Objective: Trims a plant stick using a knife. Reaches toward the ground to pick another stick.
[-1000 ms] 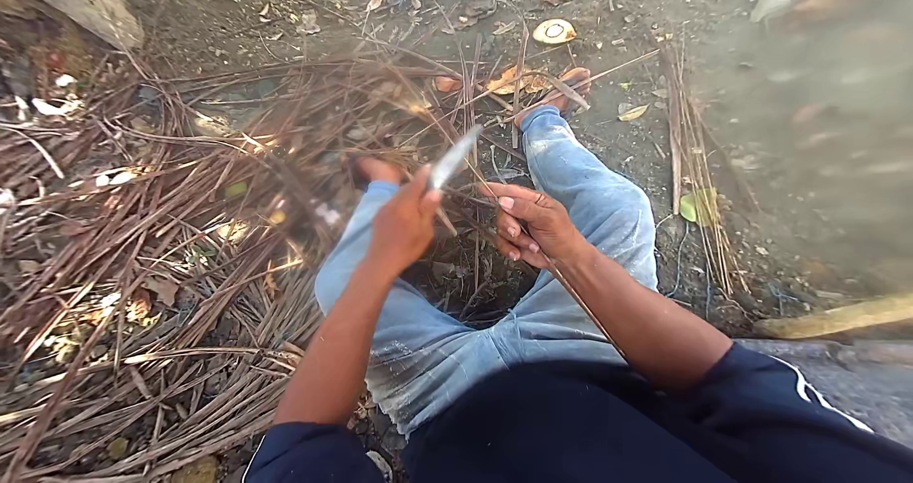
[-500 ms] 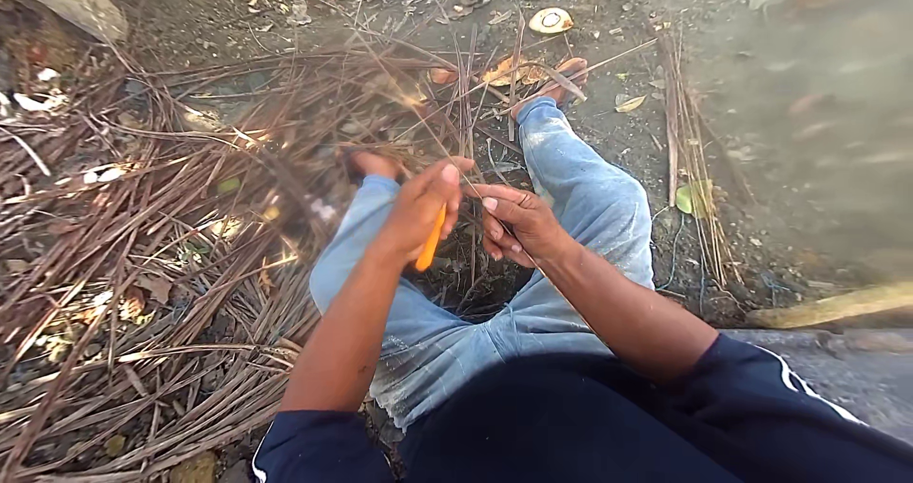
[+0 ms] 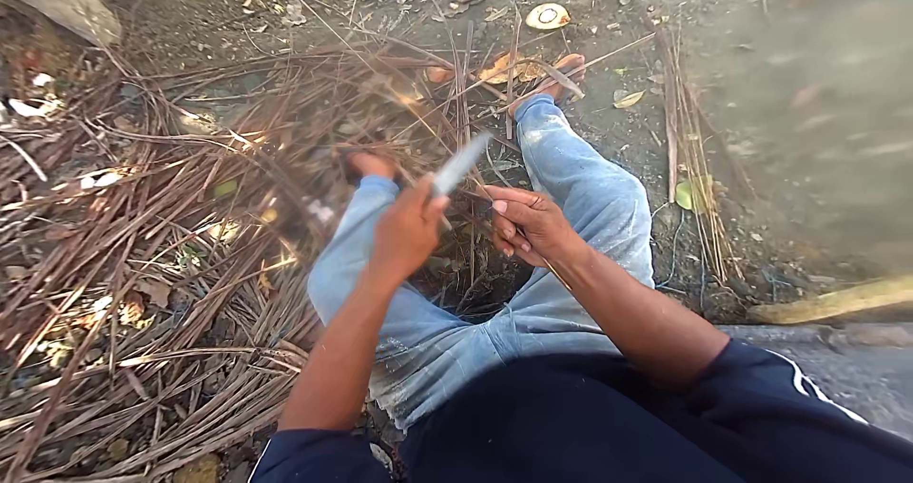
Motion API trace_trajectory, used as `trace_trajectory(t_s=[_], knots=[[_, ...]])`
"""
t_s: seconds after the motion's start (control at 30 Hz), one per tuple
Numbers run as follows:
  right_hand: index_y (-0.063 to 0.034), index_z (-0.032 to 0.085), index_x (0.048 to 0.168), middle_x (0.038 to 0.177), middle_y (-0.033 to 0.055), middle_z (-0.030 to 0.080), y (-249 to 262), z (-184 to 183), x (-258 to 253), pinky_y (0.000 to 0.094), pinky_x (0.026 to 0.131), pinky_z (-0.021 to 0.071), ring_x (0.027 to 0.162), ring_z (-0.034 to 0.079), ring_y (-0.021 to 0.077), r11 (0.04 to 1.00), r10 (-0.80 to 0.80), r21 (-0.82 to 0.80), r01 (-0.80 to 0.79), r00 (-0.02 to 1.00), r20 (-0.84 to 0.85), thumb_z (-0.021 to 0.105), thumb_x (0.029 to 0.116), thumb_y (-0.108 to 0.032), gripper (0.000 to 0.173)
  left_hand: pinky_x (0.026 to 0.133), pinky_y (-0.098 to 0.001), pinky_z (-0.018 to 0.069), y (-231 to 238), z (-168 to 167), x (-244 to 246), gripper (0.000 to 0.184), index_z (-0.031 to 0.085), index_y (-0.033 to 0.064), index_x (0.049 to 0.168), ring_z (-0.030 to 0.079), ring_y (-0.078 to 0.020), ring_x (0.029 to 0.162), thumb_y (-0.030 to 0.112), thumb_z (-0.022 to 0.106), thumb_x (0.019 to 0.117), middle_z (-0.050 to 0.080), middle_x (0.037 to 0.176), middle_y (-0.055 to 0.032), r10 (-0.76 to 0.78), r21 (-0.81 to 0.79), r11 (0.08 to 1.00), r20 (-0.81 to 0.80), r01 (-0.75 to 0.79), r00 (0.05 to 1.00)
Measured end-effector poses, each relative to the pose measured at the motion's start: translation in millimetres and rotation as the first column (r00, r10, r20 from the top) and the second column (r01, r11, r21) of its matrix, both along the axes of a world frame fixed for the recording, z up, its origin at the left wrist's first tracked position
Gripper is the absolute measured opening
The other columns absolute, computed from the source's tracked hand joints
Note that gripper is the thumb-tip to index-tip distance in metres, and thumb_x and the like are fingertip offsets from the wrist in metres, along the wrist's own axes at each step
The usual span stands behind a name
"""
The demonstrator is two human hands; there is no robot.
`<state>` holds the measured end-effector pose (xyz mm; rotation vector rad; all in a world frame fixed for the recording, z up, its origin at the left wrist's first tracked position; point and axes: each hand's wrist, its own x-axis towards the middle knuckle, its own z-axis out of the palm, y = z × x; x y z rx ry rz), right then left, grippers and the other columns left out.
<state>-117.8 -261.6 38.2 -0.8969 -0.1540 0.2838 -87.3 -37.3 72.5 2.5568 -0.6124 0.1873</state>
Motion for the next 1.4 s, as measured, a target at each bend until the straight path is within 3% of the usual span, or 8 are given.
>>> trace_trajectory(t_s=[0.17,0.3,0.43,0.57,0.7,0.83,1.07,1.4], knots=[[-0.0043,0.069,0.122,0.055,-0.0030,0.055,-3.4,1.2,2.4,0.0219,0.048,0.0511,0.043,0.051,0.0048,1.000,0.008,-0.013,-0.007,1.000,0.023,0.050,0.1032,-0.012,0.027,0.057,-0.0499,0.0563,1.4,2.0,-5.2,0.054,0.059,0.0012,0.139,0.068,-0.0321,0.070,0.042,0.042,0.1081,0.068,0.095,-0.0176,-0.044,0.101,0.994,0.140,0.030,0.989],[-0.0022,0.062,0.135,0.053,-0.0035,0.051,-2.3,1.1,-0.8,0.0231,0.046,0.0514,0.041,0.049,0.0054,0.998,0.051,0.035,-0.052,0.999,0.012,0.046,0.1052,-0.014,0.036,0.087,-0.0587,0.0557,17.9,16.7,8.1,0.052,0.052,0.0009,0.145,0.070,-0.0389,0.101,0.038,0.037,0.1114,0.068,0.118,-0.0232,0.072,0.082,0.994,-0.038,-0.069,0.997],[-0.0073,0.066,0.106,0.054,-0.0033,0.053,4.4,4.7,2.3,0.0229,0.046,0.0506,0.041,0.049,0.0054,0.996,0.058,0.074,-0.057,0.998,-0.002,0.047,0.1054,-0.015,0.021,0.056,-0.0481,0.0566,-3.1,-7.5,-7.2,0.055,0.059,0.0013,0.139,0.069,-0.0301,0.070,0.042,0.040,0.1082,0.069,0.097,-0.0168,-0.091,0.071,0.994,0.135,0.082,0.987],[0.0003,0.060,0.138,0.054,-0.0033,0.052,3.4,3.5,-0.1,0.0226,0.046,0.0516,0.042,0.050,0.0050,0.993,0.091,0.076,-0.091,0.996,0.012,0.045,0.1063,-0.015,0.038,0.083,-0.0552,0.0579,11.8,-6.0,7.6,0.052,0.054,-0.0010,0.143,0.071,-0.0356,0.094,0.037,0.036,0.1115,0.071,0.108,-0.0216,0.036,-0.032,0.999,0.013,-0.035,0.999],[-0.0084,0.065,0.100,0.055,-0.0032,0.054,2.2,5.2,6.9,0.0233,0.047,0.0516,0.042,0.050,0.0053,0.996,0.078,0.042,-0.081,0.995,0.061,0.045,0.1064,-0.018,0.023,0.062,-0.0480,0.0585,-2.9,-13.2,-5.7,0.056,0.059,0.0008,0.139,0.070,-0.0291,0.076,0.043,0.038,0.1091,0.070,0.100,-0.0159,-0.120,-0.001,0.993,0.121,0.121,0.985],[-0.0004,0.062,0.137,0.055,-0.0031,0.054,-0.7,3.7,5.0,0.0228,0.047,0.0528,0.042,0.051,0.0048,0.997,0.077,0.010,-0.078,0.996,0.054,0.046,0.1062,-0.014,0.037,0.084,-0.0562,0.0569,17.8,-1.5,15.7,0.052,0.054,0.0006,0.143,0.071,-0.0353,0.096,0.038,0.037,0.1114,0.070,0.109,-0.0216,0.054,-0.037,0.998,-0.032,-0.056,0.998],[0.0009,0.066,0.131,0.056,-0.0027,0.056,3.5,4.3,4.0,0.0218,0.048,0.0527,0.043,0.052,0.0046,0.998,0.056,-0.039,-0.055,0.998,0.037,0.049,0.1041,-0.010,0.034,0.076,-0.0554,0.0577,1.9,19.9,15.9,0.050,0.052,0.0030,0.146,0.071,-0.0333,0.086,0.036,0.042,0.1098,0.071,0.106,-0.0194,-0.024,-0.073,0.997,-0.070,0.018,0.997],[0.0012,0.066,0.130,0.060,-0.0004,0.061,1.6,0.2,-0.4,0.0218,0.051,0.0542,0.047,0.056,0.0054,0.991,0.123,-0.054,-0.121,0.992,0.020,0.051,0.1044,-0.013,0.033,0.043,-0.0181,0.0443,-5.0,37.7,23.0,0.042,0.055,0.0154,0.134,0.046,-0.0045,0.048,0.041,0.032,0.1108,0.051,0.070,0.0049,-0.474,-0.819,0.479,-0.545,-0.316,0.692]])
